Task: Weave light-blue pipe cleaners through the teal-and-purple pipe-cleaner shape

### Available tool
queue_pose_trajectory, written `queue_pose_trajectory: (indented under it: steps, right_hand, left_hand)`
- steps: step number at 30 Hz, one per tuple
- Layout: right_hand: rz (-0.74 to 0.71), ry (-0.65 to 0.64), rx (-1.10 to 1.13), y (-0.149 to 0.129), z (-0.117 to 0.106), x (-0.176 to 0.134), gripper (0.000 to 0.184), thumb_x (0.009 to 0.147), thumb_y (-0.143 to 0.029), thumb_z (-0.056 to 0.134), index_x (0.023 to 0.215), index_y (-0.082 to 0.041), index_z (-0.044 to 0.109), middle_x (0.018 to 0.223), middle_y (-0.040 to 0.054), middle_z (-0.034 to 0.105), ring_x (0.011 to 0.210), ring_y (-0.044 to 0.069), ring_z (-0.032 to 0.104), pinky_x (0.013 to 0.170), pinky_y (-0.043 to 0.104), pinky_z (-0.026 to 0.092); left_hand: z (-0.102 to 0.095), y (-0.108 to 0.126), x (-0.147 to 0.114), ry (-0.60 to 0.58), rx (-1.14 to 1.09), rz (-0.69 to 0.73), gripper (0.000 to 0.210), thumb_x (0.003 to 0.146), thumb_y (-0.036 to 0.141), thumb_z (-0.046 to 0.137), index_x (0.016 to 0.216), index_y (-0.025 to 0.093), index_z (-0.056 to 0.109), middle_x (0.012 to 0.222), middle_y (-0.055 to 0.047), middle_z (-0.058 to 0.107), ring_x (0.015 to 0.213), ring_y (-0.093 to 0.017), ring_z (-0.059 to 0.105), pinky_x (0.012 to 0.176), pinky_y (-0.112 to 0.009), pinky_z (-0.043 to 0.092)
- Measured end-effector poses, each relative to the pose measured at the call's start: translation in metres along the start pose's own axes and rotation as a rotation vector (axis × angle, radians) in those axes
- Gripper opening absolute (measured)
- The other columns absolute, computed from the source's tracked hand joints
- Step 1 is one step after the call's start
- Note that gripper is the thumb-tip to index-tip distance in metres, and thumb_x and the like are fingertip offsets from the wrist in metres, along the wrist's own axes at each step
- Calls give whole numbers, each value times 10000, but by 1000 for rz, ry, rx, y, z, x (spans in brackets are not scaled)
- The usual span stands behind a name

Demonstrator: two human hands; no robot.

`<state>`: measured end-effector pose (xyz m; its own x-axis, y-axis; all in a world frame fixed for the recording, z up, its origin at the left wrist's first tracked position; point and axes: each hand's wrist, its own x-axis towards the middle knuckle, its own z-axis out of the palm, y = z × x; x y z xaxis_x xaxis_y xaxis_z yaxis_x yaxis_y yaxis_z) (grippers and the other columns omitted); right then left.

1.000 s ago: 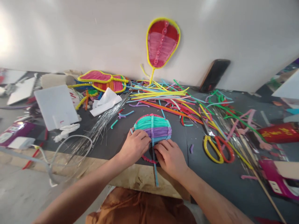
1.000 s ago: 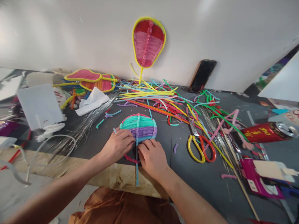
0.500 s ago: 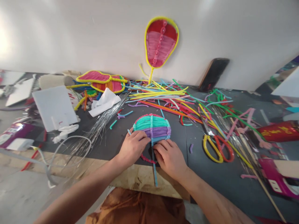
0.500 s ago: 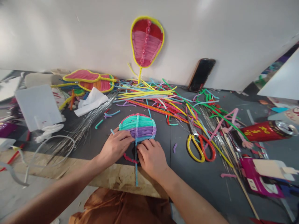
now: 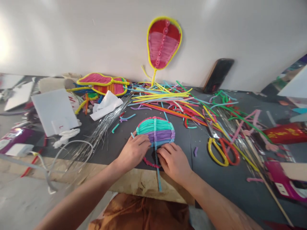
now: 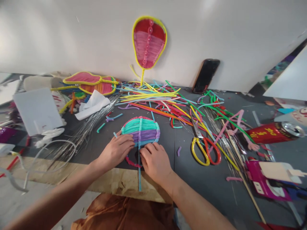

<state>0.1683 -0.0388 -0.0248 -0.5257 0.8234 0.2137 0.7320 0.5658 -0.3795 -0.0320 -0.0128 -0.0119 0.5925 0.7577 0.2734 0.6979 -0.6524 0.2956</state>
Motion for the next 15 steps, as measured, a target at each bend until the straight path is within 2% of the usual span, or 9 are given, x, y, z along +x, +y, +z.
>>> queue_pose_trajectory:
  steps: [3, 6, 10, 12, 13, 15]
  right_hand:
    - [-2, 2, 3, -1, 0, 0, 130, 854, -170, 524, 936, -191, 622, 875, 60, 614, 821, 217, 497, 704, 350, 396]
    - [-12, 50, 95, 2, -1, 0, 140, 876, -161, 498, 930, -192, 623, 870, 59, 618, 821, 202, 516, 725, 346, 431]
    - [18, 306, 214, 16, -8, 0, 168, 876, -139, 489, 989, -193, 601, 955, 78, 617, 912, 205, 528, 808, 361, 458]
    - [33, 382, 193, 19, -12, -2, 154, 875, -141, 492, 977, -191, 596, 921, 74, 633, 880, 203, 540, 785, 351, 461]
    - [22, 371, 175, 18, -13, -3, 135, 878, -150, 493, 957, -189, 595, 877, 65, 645, 838, 195, 548, 758, 334, 460]
    - [-12, 282, 114, 10, -15, -5, 96, 885, -195, 507, 920, -187, 596, 778, 41, 654, 756, 182, 558, 709, 306, 446]
  left_hand:
    - [4, 3, 1, 22, 20, -50, 219, 898, 144, 438, 868, 192, 650, 948, -43, 677, 1028, -201, 585, 1017, -430, 336]
    - [-4, 6, 0, 77, 38, -88, 172, 873, 184, 506, 951, 216, 656, 1023, -46, 678, 1141, -243, 526, 1041, -478, 306]
    - [-32, 4, -10, 294, 20, -219, 205, 854, 173, 518, 1025, 204, 626, 1059, -65, 666, 1218, -253, 459, 1018, -441, 367]
    - [-41, 2, -22, 351, 11, -340, 188, 852, 185, 507, 1012, 189, 605, 1020, -74, 660, 1142, -246, 518, 975, -418, 413]
    - [-42, 2, -28, 346, -9, -430, 181, 848, 210, 509, 1008, 185, 591, 1009, -78, 651, 1060, -237, 564, 933, -406, 445]
    - [-40, 1, -42, 261, -158, -637, 231, 844, 264, 507, 1059, 187, 539, 997, -78, 632, 891, -203, 623, 821, -371, 505]
